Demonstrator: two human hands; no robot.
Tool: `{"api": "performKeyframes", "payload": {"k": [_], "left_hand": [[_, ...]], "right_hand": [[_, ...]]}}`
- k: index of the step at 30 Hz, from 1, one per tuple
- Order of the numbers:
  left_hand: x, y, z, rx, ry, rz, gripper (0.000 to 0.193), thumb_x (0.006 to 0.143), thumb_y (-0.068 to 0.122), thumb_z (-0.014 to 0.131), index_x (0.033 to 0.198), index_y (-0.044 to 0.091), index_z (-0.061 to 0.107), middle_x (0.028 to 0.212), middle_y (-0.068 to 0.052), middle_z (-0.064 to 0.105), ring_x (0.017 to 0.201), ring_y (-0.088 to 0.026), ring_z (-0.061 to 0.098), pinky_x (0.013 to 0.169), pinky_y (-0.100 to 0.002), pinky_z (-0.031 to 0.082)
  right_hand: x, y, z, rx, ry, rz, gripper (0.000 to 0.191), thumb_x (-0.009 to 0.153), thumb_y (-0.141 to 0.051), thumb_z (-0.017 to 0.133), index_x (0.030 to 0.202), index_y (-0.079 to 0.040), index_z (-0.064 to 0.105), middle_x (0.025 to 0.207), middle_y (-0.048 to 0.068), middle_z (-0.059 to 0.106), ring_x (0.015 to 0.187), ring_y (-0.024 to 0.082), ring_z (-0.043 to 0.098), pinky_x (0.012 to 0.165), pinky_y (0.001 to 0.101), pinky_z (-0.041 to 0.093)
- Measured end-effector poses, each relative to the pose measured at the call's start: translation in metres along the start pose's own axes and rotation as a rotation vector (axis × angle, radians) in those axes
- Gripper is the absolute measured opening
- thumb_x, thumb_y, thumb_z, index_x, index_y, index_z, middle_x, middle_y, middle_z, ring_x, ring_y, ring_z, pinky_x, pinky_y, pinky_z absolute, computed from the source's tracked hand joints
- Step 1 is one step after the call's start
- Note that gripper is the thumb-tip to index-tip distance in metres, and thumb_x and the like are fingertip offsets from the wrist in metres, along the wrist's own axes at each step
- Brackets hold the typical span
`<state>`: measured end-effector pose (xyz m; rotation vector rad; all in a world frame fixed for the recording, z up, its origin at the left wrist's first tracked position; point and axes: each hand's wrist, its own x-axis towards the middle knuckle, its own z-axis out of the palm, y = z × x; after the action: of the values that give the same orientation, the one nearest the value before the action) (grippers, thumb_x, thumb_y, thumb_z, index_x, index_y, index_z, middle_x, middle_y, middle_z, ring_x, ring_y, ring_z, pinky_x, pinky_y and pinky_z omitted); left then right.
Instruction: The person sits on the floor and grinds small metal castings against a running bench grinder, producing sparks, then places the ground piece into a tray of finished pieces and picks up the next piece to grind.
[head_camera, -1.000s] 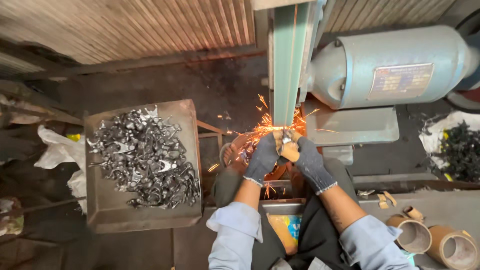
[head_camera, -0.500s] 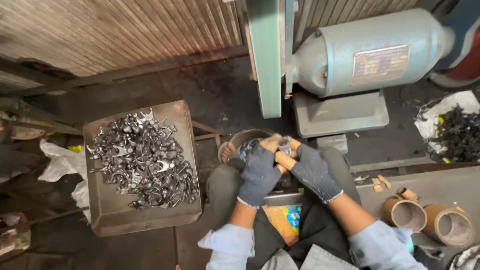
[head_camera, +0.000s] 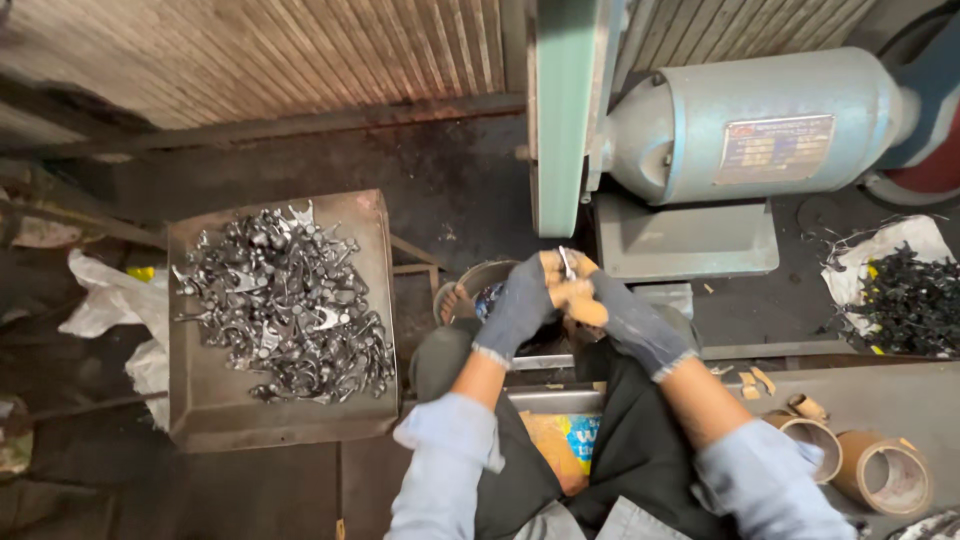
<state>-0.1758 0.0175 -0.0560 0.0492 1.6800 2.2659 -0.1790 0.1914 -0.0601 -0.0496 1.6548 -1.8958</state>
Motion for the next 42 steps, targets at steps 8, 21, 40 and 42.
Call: {"api": "performKeyframes", "payload": {"k": [8, 21, 40, 42], "left_hand": [[0.053, -0.077, -0.040, -0.251, 0.237, -0.357, 0.026, 0.098, 0.027, 0.070, 0.093, 0.002, 0.072, 0.071, -0.007, 0.064, 0.051, -0.014, 0.055, 0.037, -0.025, 0.037], [-0.015, -0.021, -0.010, 0.274, -0.106, 0.026, 0.054, 0.082, 0.002, 0.081, 0.132, 0.000, 0.060, 0.122, -0.008, 0.070, 0.114, -0.015, 0.066, 0.100, -0.031, 0.055], [0.006, -0.028, -0.026, 0.088, 0.065, -0.271, 0.024, 0.088, 0.021, 0.069, 0.092, -0.003, 0.073, 0.077, -0.008, 0.071, 0.070, -0.018, 0.065, 0.063, -0.034, 0.050], [0.003, -0.020, -0.024, -0.076, 0.019, -0.358, 0.026, 0.089, 0.024, 0.072, 0.088, -0.002, 0.071, 0.077, -0.007, 0.070, 0.069, -0.017, 0.062, 0.062, -0.033, 0.050]], "right_hand": [[0.051, 0.035, 0.009, -0.201, 0.304, -0.065, 0.039, 0.089, -0.030, 0.075, 0.114, 0.000, 0.069, 0.093, 0.000, 0.069, 0.083, 0.007, 0.059, 0.072, 0.0261, 0.050], [-0.004, 0.000, 0.008, 0.236, 0.026, 0.030, 0.045, 0.092, -0.024, 0.068, 0.133, -0.007, 0.060, 0.109, 0.000, 0.071, 0.091, 0.009, 0.066, 0.078, 0.0250, 0.055], [0.047, 0.007, 0.014, 0.365, 0.301, 0.211, 0.034, 0.091, -0.029, 0.068, 0.105, 0.001, 0.067, 0.084, 0.007, 0.075, 0.071, 0.019, 0.069, 0.068, 0.0305, 0.054], [0.030, 0.004, 0.006, 0.521, 0.264, 0.184, 0.031, 0.089, -0.028, 0.067, 0.106, -0.002, 0.068, 0.083, 0.005, 0.073, 0.071, 0.017, 0.068, 0.068, 0.0306, 0.054]]}}
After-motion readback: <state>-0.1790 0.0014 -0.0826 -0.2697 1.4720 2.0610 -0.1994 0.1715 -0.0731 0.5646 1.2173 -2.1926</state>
